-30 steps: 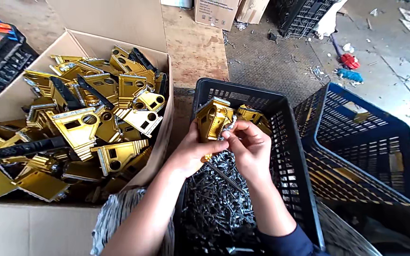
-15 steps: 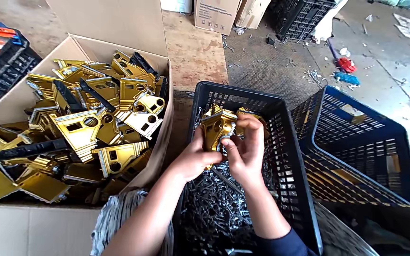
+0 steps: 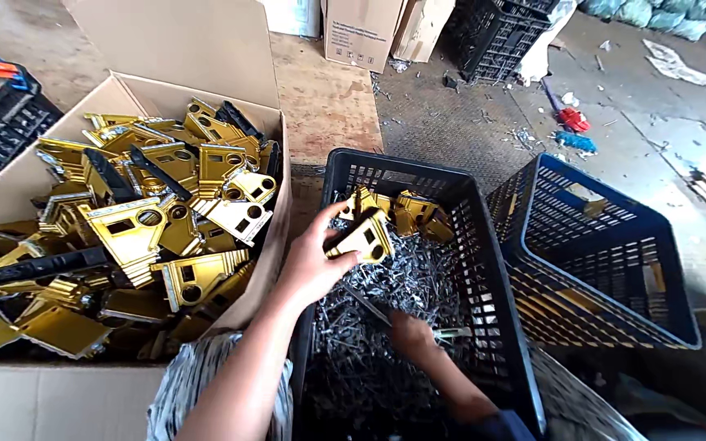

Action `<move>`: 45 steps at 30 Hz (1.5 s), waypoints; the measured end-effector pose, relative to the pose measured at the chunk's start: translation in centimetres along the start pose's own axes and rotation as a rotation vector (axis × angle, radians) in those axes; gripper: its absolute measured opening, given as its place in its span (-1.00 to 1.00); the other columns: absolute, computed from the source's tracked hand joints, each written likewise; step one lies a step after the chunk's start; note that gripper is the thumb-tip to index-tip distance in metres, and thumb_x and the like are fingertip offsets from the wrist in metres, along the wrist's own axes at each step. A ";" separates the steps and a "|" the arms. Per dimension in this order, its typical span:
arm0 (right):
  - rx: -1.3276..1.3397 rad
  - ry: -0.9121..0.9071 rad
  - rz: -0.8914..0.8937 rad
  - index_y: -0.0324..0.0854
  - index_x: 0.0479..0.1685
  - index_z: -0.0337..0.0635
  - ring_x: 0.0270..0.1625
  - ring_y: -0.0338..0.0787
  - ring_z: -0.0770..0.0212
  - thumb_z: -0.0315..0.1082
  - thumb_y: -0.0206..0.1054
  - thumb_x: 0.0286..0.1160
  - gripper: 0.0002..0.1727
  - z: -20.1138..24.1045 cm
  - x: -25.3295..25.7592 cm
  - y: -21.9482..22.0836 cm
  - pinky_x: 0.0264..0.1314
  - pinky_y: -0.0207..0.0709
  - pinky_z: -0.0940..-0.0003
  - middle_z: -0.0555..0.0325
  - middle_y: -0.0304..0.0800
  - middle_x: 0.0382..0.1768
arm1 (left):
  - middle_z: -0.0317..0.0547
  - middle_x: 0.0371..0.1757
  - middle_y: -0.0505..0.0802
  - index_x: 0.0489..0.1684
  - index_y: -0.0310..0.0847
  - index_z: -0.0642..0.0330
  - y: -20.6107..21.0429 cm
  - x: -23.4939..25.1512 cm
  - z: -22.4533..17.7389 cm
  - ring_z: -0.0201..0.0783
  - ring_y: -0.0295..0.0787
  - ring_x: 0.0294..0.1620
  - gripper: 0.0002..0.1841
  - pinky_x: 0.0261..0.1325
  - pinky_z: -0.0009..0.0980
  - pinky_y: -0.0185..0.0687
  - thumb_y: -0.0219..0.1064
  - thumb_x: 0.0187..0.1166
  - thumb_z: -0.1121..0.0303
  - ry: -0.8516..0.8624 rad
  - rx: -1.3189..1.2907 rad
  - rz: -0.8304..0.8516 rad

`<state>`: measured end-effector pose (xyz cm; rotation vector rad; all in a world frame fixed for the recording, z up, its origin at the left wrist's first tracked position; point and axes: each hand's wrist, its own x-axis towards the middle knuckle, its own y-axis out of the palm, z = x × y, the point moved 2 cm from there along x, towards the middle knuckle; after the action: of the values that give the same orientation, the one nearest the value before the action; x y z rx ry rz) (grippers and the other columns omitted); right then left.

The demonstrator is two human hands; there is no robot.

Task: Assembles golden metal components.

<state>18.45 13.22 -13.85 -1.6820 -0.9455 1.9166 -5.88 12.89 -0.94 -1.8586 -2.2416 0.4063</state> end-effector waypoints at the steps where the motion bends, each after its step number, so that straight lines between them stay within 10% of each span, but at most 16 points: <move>1: 0.036 0.007 -0.021 0.58 0.44 -0.14 0.34 0.74 -0.34 -0.15 0.14 0.73 -0.57 -0.5 -0.9 -0.5 0.27 0.56 -0.43 -0.25 0.74 0.31 | -0.09 0.07 0.89 0.73 0.28 -0.28 -0.3 -0.1 -0.1 -0.17 0.88 -0.04 -0.04 0.03 -0.06 0.82 0.74 0.22 0.31 0.007 -0.010 -0.082; 3: 0.109 0.028 -0.110 0.60 0.39 -0.14 0.27 0.78 -0.34 -0.13 0.11 0.76 -0.58 -1.3 -3.2 -2.3 0.23 0.57 -0.41 -0.25 0.79 0.21 | -0.10 -0.06 0.92 0.73 0.28 -0.14 -0.5 -0.6 -0.2 -0.23 0.90 -0.19 -0.02 -0.11 -0.21 0.85 0.75 0.17 0.33 0.015 -0.179 -0.195; 7: 0.435 -0.117 -0.440 0.53 0.22 -0.27 -0.30 0.79 -0.12 -0.09 0.08 0.79 -0.59 -2.6 -6.7 -3.1 -0.18 0.63 -0.14 -0.09 0.72 -0.39 | -0.13 0.02 0.85 0.45 0.58 0.02 0.6 -0.5 -0.7 -0.28 0.85 -0.15 -0.59 -0.17 -0.31 0.83 0.28 0.72 0.10 -0.140 -0.814 -0.214; 11: 0.598 -0.254 -0.689 0.54 0.06 -0.27 -0.63 0.57 0.23 -0.09 0.05 0.76 -0.62 -1.5 -8.5 -0.8 -0.54 0.51 0.18 0.23 0.49 -0.65 | 0.10 0.31 0.72 0.66 0.18 -0.14 2.4 -0.4 -0.8 0.14 0.81 0.14 -0.39 0.02 0.20 0.78 -0.13 0.77 -0.26 -0.358 -1.172 -0.161; 18: 0.567 -0.459 -1.103 0.55 0.00 -0.31 -0.71 0.41 0.48 -0.05 -0.04 0.83 -0.54 -2.0 -13.2 -4.5 -0.68 0.37 0.49 0.34 0.43 -0.68 | 0.14 0.23 0.78 0.65 0.13 0.02 3.0 -1.0 0.1 0.06 0.86 0.06 -0.18 0.03 -0.05 0.85 0.51 0.39 0.62 -0.227 -1.005 -0.179; 21: 0.508 -0.648 -1.269 0.41 0.00 -0.28 -0.62 0.45 0.49 0.11 -0.25 0.90 -0.42 -2.4 -13.3 -5.6 -0.57 0.42 0.56 0.25 0.41 -0.58 | 0.10 0.17 0.82 0.43 0.36 0.14 3.2 -1.2 -0.5 0.00 0.87 0.02 -0.36 -0.05 -0.10 0.86 0.49 0.33 0.68 -0.165 -0.905 -0.200; 25: 0.281 -0.438 -1.034 0.62 -0.15 -0.26 -0.73 0.61 0.13 0.00 -0.05 0.79 -0.49 -2.4 -11.4 -5.3 -0.71 0.46 0.12 0.17 0.51 -0.76 | 0.12 0.13 0.83 0.47 0.32 0.16 3.4 -1.1 -0.2 0.01 0.87 0.01 -0.32 -0.06 -0.11 0.86 0.49 0.31 0.67 -0.166 -0.820 -0.170; 30: 0.448 -0.615 -1.306 0.42 -0.12 -0.20 -0.65 0.46 0.44 0.11 -0.28 0.89 -0.42 -1.9 -13.2 -5.3 -0.60 0.42 0.51 0.23 0.40 -0.62 | 0.12 0.18 0.82 0.52 0.29 0.15 3.7 -1.1 -0.1 -0.01 0.87 0.04 -0.27 -0.03 -0.14 0.86 0.51 0.30 0.68 -0.199 -0.797 -0.151; 36: 0.455 -0.337 -0.743 0.58 -0.07 -0.23 -0.68 0.58 0.19 -0.02 -0.07 0.79 -0.53 -2.5 -8.3 -2.7 -0.62 0.49 0.15 0.23 0.46 -0.73 | 0.12 0.10 0.81 0.53 0.32 0.19 3.5 0.0 1.0 -0.05 0.85 -0.08 -0.32 -0.09 -0.17 0.83 0.51 0.36 0.62 -0.335 -0.749 -0.207; 41: 0.189 -0.159 0.144 0.53 0.39 -0.18 0.18 0.80 -0.28 0.10 -0.15 0.88 -0.41 -3.4 -2.6 -0.6 0.23 0.57 -0.36 -0.24 0.80 0.03 | -0.04 0.19 0.77 0.47 0.34 0.17 -2.3 1.9 0.7 -0.17 0.81 0.13 -0.63 0.20 -0.25 0.77 0.20 0.76 0.34 -0.107 -1.025 -0.535; 45: -0.088 -0.088 0.262 0.74 0.22 -0.26 0.37 0.68 -0.43 0.27 0.07 0.72 -0.28 -1.7 1.6 -5.2 0.29 0.43 -0.58 -0.39 0.74 0.24 | -0.04 0.61 0.54 0.79 -0.10 0.00 -9.3 3.0 0.4 -0.06 0.53 0.60 -0.33 0.62 -0.06 0.47 -0.37 0.84 -0.22 0.218 -1.199 -0.706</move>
<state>19.16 18.29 -11.29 -1.8639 -0.8901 2.1620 -15.14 14.18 1.74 -1.0521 -2.9509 -1.4232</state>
